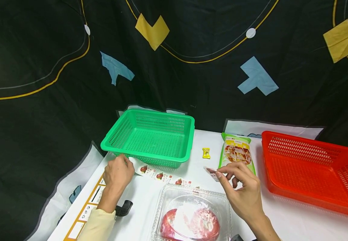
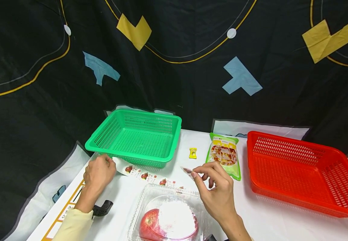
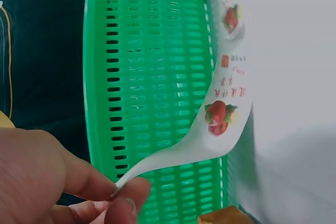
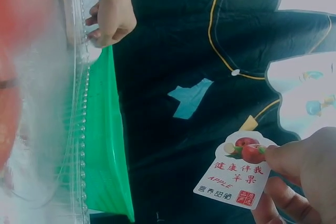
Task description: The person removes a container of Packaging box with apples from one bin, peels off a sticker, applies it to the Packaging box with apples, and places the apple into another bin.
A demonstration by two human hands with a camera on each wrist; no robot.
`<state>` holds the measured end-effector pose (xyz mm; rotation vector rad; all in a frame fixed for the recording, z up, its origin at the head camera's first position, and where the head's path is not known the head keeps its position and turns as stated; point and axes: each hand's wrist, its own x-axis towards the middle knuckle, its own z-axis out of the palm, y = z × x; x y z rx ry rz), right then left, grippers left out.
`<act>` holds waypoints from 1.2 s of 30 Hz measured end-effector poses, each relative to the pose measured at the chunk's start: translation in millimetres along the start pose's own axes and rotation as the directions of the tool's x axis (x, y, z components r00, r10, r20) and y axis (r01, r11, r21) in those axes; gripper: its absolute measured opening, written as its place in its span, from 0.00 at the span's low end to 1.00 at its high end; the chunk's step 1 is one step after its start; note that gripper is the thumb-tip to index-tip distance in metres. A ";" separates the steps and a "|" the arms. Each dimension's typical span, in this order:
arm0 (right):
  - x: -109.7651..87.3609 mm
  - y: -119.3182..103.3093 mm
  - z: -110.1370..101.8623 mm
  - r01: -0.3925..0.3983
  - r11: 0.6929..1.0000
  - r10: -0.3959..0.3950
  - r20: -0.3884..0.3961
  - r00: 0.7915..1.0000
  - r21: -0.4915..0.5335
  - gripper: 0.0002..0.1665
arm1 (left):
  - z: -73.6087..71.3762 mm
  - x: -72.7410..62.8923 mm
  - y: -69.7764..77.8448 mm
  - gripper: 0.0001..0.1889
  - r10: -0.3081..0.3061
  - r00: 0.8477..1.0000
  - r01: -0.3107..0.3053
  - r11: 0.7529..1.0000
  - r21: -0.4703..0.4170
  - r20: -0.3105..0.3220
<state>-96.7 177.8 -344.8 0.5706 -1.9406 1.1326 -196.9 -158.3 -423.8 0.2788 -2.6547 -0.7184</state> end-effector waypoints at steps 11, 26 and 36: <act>-6.0 8.8 2.0 -0.013 1.000 0.013 0.010 1.000 -0.006 0.16 | 4.9 -4.6 -2.2 0.18 -0.039 0.987 0.035 0.999 0.027 0.158; -24.5 31.6 3.6 -0.166 0.986 0.160 0.128 0.979 0.034 0.12 | 10.0 -10.1 2.9 0.07 -0.033 0.964 0.012 0.997 0.079 0.265; -38.3 26.1 1.9 -0.539 0.839 0.491 0.326 0.807 0.070 0.06 | 9.1 -13.2 1.7 0.16 -0.011 0.960 -0.008 0.998 0.067 0.281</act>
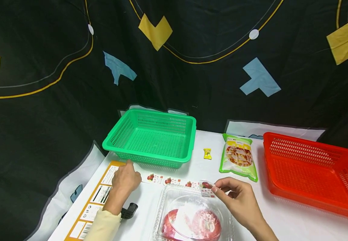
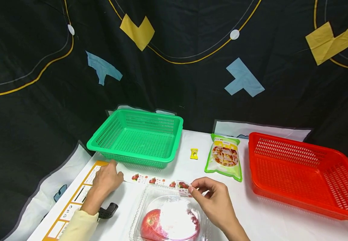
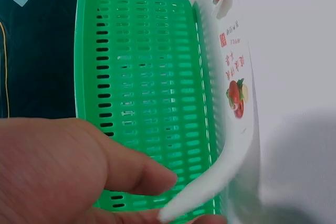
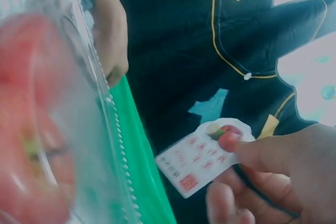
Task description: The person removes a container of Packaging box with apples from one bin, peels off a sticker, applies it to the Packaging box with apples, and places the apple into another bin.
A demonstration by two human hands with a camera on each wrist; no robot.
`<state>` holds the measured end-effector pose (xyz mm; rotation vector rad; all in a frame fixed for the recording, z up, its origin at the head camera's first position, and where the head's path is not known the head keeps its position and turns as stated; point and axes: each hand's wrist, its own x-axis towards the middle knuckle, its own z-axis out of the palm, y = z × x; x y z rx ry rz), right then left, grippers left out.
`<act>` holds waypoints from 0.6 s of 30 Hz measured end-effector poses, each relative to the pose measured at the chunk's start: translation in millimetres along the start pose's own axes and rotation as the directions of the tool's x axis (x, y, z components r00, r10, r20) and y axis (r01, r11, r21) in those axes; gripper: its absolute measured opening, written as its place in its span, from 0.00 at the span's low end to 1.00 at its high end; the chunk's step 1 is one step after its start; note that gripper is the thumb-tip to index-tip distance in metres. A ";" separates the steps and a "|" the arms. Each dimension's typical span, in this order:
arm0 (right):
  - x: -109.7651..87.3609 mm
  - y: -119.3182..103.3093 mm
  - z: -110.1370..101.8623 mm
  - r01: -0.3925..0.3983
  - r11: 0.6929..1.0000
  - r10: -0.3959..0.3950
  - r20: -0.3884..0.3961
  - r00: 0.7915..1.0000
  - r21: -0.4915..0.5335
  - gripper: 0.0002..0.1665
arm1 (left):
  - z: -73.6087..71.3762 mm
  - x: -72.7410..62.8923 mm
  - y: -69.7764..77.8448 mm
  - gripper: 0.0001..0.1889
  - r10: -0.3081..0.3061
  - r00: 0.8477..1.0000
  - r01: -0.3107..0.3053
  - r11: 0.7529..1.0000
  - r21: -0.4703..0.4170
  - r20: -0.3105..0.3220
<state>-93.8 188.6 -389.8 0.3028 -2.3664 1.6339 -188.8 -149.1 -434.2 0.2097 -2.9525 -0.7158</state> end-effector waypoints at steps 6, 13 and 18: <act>-7.0 -0.1 5.1 -0.145 0.989 0.142 0.085 0.986 0.032 0.05 | 0.7 -2.5 2.8 0.18 0.016 1.000 -0.016 1.000 0.000 -0.011; -10.6 0.8 9.3 -0.264 0.958 0.244 0.169 0.955 0.111 0.07 | -3.1 -7.8 4.6 0.24 0.012 1.000 -0.012 1.000 0.018 0.029; -13.2 1.7 11.3 -0.308 0.946 0.286 0.182 0.941 0.106 0.09 | -7.1 -13.8 6.0 0.26 0.015 0.999 -0.016 1.000 0.023 0.046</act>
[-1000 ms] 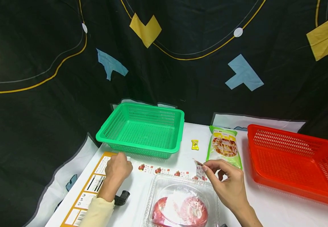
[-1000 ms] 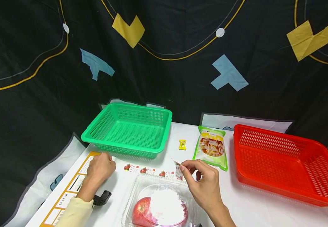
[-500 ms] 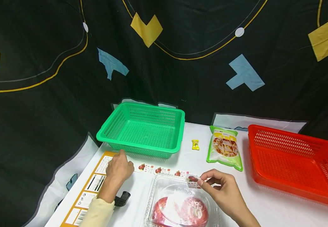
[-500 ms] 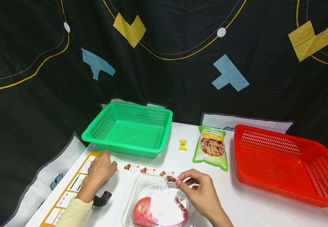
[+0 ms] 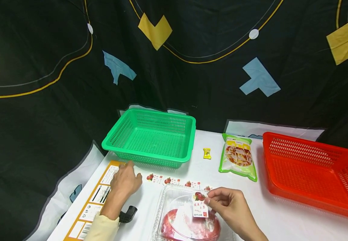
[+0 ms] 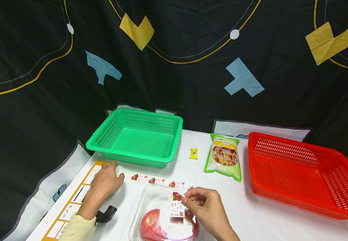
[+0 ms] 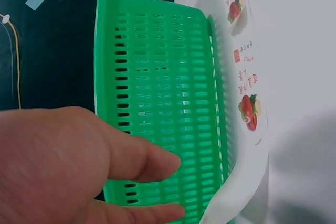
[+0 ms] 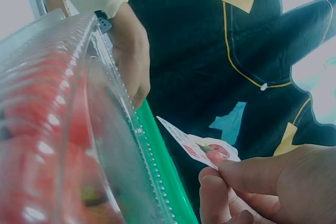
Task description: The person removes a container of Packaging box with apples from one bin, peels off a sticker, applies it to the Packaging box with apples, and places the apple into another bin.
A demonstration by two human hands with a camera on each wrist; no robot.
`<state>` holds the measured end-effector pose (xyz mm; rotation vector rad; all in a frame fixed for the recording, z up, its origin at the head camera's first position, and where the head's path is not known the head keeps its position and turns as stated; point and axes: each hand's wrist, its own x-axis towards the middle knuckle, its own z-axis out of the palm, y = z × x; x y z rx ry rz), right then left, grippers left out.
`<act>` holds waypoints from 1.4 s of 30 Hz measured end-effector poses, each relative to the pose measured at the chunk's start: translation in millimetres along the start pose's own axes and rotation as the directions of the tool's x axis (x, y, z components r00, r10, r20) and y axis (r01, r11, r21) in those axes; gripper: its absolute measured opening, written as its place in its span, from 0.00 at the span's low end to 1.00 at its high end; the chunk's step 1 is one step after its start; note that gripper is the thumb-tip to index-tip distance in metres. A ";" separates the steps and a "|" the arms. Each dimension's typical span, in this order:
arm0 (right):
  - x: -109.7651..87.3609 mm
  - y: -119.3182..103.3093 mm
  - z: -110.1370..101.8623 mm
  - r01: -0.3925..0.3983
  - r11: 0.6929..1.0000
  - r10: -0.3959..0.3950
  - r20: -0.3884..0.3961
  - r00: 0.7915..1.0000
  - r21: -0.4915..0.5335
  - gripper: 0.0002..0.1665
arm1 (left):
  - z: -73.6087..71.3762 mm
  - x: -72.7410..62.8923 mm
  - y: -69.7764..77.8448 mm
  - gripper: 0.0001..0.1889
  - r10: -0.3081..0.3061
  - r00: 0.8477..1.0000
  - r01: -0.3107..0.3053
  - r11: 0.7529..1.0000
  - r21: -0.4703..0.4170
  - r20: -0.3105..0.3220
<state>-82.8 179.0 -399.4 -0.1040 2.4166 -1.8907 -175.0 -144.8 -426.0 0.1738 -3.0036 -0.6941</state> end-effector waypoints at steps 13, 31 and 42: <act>-0.9 5.9 6.6 -0.013 0.999 0.014 -0.047 0.999 0.031 0.11 | -10.0 -22.1 13.8 0.28 0.082 0.997 -0.082 0.997 -0.001 -0.014; -6.8 12.6 17.0 0.124 0.992 -0.124 -0.008 0.992 0.001 0.04 | -26.9 -75.2 28.8 0.32 0.309 0.921 -0.270 0.945 -0.182 0.236; -10.0 9.9 23.7 0.063 0.991 -0.069 -0.050 0.996 -0.118 0.03 | -9.7 -86.0 17.6 0.34 0.480 0.787 -0.254 0.825 -0.505 0.388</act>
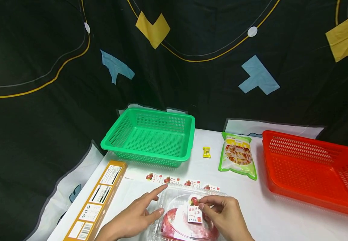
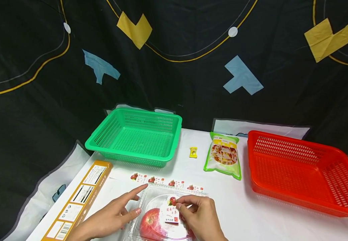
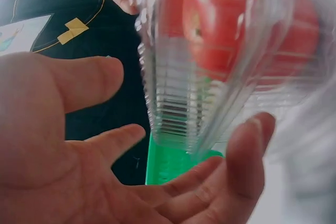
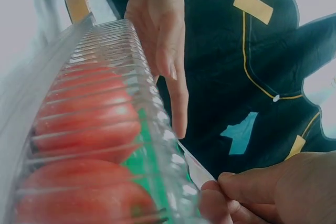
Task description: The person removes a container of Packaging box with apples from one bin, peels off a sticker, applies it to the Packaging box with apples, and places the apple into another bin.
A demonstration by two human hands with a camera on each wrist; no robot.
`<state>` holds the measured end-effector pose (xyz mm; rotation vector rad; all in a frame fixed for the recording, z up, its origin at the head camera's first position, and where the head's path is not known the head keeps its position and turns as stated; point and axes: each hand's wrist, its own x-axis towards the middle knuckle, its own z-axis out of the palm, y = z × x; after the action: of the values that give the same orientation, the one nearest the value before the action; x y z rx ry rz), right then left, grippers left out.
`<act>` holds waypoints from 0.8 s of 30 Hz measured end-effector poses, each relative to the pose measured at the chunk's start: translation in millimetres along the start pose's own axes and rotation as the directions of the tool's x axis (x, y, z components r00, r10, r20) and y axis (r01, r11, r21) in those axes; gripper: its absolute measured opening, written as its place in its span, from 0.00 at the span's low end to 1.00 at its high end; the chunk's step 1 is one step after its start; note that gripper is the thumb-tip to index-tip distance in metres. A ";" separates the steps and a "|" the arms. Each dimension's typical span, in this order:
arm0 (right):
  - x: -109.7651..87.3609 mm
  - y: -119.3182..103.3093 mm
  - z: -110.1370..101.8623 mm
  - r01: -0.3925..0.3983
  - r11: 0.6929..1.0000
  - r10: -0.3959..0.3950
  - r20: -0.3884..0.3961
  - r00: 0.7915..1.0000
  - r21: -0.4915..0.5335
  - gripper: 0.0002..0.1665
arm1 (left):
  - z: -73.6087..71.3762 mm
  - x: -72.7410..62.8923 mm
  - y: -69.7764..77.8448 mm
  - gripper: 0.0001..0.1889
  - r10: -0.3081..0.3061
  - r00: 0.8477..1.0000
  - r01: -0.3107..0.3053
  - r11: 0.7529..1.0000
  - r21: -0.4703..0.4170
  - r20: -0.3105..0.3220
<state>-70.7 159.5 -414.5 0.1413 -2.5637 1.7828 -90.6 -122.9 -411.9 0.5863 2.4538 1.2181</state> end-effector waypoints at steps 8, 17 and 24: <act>-2.2 1.4 3.5 0.046 0.995 -0.050 -0.042 0.998 -0.088 0.07 | 4.2 -3.5 -6.7 0.34 -0.017 0.997 0.028 0.990 -0.136 0.078; -6.5 4.0 9.2 0.125 0.970 -0.149 -0.099 0.984 -0.210 0.07 | 6.2 -3.0 -7.5 0.34 -0.035 0.995 0.049 0.985 -0.164 0.090; -7.2 7.9 15.7 0.249 0.901 -0.308 -0.119 0.944 -0.354 0.09 | 6.8 -2.2 -6.3 0.34 -0.035 0.996 0.048 0.987 -0.154 0.088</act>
<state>-63.6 148.0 -427.9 0.3155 -2.5208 1.1874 -86.8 -122.9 -420.7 0.5295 2.2648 1.3252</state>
